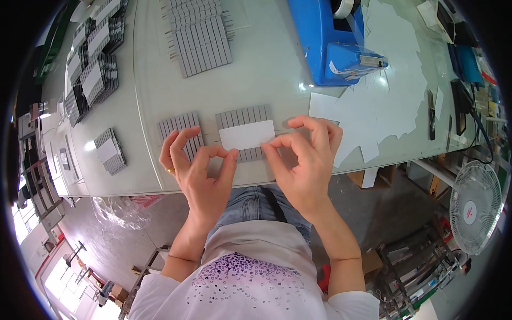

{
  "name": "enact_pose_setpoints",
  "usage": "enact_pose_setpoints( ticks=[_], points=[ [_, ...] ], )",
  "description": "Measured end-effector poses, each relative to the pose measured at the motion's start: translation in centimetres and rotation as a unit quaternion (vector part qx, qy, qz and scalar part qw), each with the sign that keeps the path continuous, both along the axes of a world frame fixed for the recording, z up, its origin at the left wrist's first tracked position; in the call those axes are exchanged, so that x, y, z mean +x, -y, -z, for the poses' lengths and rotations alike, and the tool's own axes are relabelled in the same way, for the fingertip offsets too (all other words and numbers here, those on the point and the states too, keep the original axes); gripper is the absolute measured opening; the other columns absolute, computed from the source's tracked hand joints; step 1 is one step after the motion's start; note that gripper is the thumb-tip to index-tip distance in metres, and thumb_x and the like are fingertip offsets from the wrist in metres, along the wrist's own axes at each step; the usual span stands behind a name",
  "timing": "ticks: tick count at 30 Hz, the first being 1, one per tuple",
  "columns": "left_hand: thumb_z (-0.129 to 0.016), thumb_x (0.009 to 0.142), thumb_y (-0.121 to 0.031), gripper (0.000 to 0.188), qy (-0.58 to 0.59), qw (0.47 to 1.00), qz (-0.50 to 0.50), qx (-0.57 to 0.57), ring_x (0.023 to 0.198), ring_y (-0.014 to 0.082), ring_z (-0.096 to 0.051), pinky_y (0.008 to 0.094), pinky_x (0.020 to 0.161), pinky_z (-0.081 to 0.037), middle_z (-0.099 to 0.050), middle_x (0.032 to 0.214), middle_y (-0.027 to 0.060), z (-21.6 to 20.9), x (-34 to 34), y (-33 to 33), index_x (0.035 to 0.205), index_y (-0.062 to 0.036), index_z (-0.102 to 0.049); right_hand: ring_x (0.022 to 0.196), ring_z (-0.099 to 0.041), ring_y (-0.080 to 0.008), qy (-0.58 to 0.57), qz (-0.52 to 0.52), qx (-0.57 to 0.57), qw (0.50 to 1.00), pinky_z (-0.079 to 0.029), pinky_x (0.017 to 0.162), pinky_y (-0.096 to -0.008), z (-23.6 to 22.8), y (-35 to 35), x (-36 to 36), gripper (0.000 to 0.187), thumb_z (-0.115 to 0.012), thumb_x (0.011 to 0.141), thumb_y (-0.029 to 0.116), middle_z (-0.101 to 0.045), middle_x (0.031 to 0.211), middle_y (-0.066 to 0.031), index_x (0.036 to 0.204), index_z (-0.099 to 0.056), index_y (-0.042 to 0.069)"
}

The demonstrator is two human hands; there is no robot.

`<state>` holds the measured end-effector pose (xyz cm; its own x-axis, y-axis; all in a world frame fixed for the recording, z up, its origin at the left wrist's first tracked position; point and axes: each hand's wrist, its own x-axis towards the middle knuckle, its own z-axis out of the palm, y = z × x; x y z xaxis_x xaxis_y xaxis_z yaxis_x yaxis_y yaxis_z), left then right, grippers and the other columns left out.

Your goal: Applying white adhesive labels or insulators to grey metal transformer core stacks at a factory workbench.

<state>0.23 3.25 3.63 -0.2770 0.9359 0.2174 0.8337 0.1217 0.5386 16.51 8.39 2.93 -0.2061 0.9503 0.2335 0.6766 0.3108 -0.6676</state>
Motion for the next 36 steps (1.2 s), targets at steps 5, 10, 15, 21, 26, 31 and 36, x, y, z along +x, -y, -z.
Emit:
enact_pose_setpoints(
  ticks=[5,10,15,21,26,31,36],
  points=[
    [-0.083,0.070,-0.012,0.018,-0.005,1.000,0.000,-0.001,0.129,0.0366,-0.032,0.0466,0.104,-0.028,-0.051,0.126,0.0087,0.2,-0.1,0.0,0.072,-0.0117,-0.065,0.104,-0.042,-0.0299,0.009,0.000,0.009,1.000,-0.040,0.085,-0.0387,0.1,0.0,-0.1,0.018,-0.082,0.068,0.007,-0.055,0.108,-0.0048,0.077,-0.067,0.010],
    [-0.083,0.070,-0.013,0.020,-0.026,1.000,0.007,0.003,0.130,0.0374,-0.030,0.0475,0.105,-0.026,-0.049,0.128,0.0111,0.2,0.0,0.0,0.078,-0.0118,-0.065,0.104,-0.043,-0.0293,-0.007,0.011,-0.026,1.000,-0.040,0.084,-0.0378,-0.5,-0.1,0.0,0.019,-0.080,0.070,0.006,-0.053,0.109,-0.0056,0.083,-0.066,0.009],
    [-0.080,0.075,-0.020,0.023,0.002,1.000,-0.022,0.021,0.128,0.0394,-0.031,0.0473,0.102,-0.025,-0.047,0.129,0.0138,0.8,-0.1,0.3,0.090,-0.0119,-0.063,0.105,-0.048,-0.0281,-0.010,0.002,-0.053,0.999,-0.042,0.088,-0.0367,-0.6,-0.4,0.6,0.014,-0.075,0.076,0.002,-0.055,0.112,-0.0078,0.084,-0.064,0.006],
    [-0.079,0.072,-0.017,0.033,-0.108,0.977,0.121,0.137,0.122,0.0300,-0.040,0.0385,0.096,-0.034,-0.056,0.122,0.0039,1.3,-3.7,3.2,0.104,-0.0203,-0.070,0.099,-0.054,-0.0293,-0.010,-0.012,-0.002,1.000,-0.045,0.085,-0.0377,-1.3,0.9,1.1,0.018,-0.066,0.078,-0.003,-0.056,0.111,-0.0082,0.091,-0.069,0.008],
    [-0.076,0.072,-0.023,0.041,-0.152,0.964,0.165,0.141,0.120,0.0234,-0.042,0.0364,0.093,-0.035,-0.058,0.126,-0.0020,2.3,-4.2,3.3,0.112,-0.0248,-0.070,0.104,-0.051,-0.0279,0.046,-0.150,0.126,0.980,-0.044,0.086,-0.0373,0.4,2.5,-0.9,0.043,-0.070,0.064,0.001,-0.059,0.114,-0.0052,0.105,-0.072,0.014],
    [-0.075,0.075,-0.029,0.044,-0.169,0.965,0.164,0.116,0.121,0.0212,-0.042,0.0353,0.093,-0.036,-0.056,0.135,-0.0029,2.0,-4.1,2.6,0.118,-0.0253,-0.068,0.113,-0.044,-0.0315,0.103,-0.129,0.132,0.977,-0.039,0.096,-0.0389,1.0,3.4,-1.9,0.037,-0.068,0.076,0.013,-0.057,0.125,-0.0093,0.113,-0.072,0.014],
    [-0.070,0.081,-0.035,0.045,-0.203,0.958,0.184,0.088,0.125,0.0185,-0.043,0.0376,0.096,-0.035,-0.055,0.137,-0.0051,2.5,-4.3,2.8,0.125,-0.0243,-0.064,0.119,-0.039,-0.0323,0.178,-0.139,0.116,0.967,-0.032,0.101,-0.0399,0.9,4.4,-2.1,0.042,-0.055,0.090,0.039,-0.051,0.139,-0.0132,0.122,-0.069,0.015]
  ],
)
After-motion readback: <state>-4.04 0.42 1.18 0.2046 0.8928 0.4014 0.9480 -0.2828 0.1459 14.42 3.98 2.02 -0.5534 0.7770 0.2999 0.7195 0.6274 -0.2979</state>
